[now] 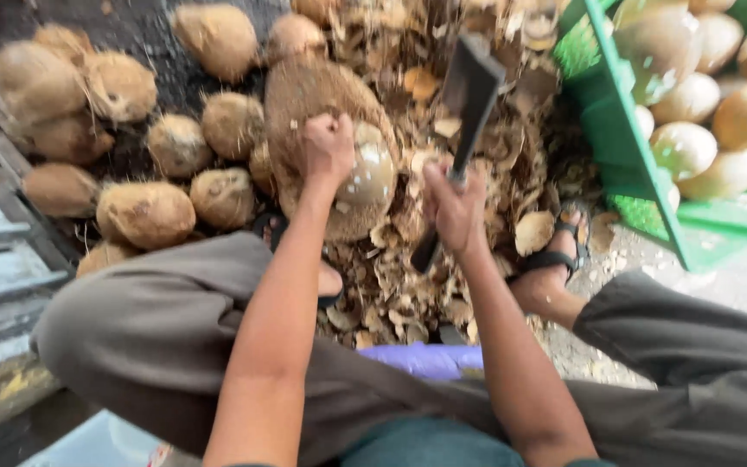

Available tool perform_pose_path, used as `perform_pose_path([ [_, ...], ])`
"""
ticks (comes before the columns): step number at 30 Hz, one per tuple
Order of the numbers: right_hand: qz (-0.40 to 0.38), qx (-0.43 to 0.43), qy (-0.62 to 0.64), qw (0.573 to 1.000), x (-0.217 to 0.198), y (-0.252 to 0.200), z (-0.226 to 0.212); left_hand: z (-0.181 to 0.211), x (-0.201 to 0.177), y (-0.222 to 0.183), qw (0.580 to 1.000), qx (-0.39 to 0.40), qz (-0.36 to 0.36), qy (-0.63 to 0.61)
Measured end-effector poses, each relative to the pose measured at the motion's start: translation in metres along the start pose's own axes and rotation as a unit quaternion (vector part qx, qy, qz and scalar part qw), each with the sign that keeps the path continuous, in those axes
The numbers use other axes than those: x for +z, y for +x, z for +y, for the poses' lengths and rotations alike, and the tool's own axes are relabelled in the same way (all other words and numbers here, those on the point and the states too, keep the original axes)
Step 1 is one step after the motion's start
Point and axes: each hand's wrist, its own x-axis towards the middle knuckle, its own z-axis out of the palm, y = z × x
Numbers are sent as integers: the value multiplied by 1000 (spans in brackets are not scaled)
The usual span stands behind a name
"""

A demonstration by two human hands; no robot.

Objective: Peeling the outer fibrous husk from coconuts using a large knife or machete.

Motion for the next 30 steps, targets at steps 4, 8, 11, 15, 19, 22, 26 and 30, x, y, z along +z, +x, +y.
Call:
perform_pose_path([
  [4,-28,81,3,996,3,-18,59,-34,19,17,995,-39,-15,96],
  [8,-55,146,-89,984,-6,-9,51,-12,8,12,997,-29,0,73],
  [11,-25,95,-46,994,-9,-16,33,-10,-6,-15,997,-23,-2,68],
  [15,37,34,61,997,8,-17,44,2,-5,-3,996,-47,3,71],
  [19,-88,253,-85,960,9,-35,92,14,-22,-11,995,-32,-16,88],
  [22,-85,297,-28,951,9,-44,86,18,-44,-27,996,-79,-14,46],
  [26,-87,291,54,951,15,-29,63,34,-74,-31,998,-61,-12,-15],
  [30,-133,347,59,927,17,-44,66,19,-62,-49,993,-109,-35,-37],
])
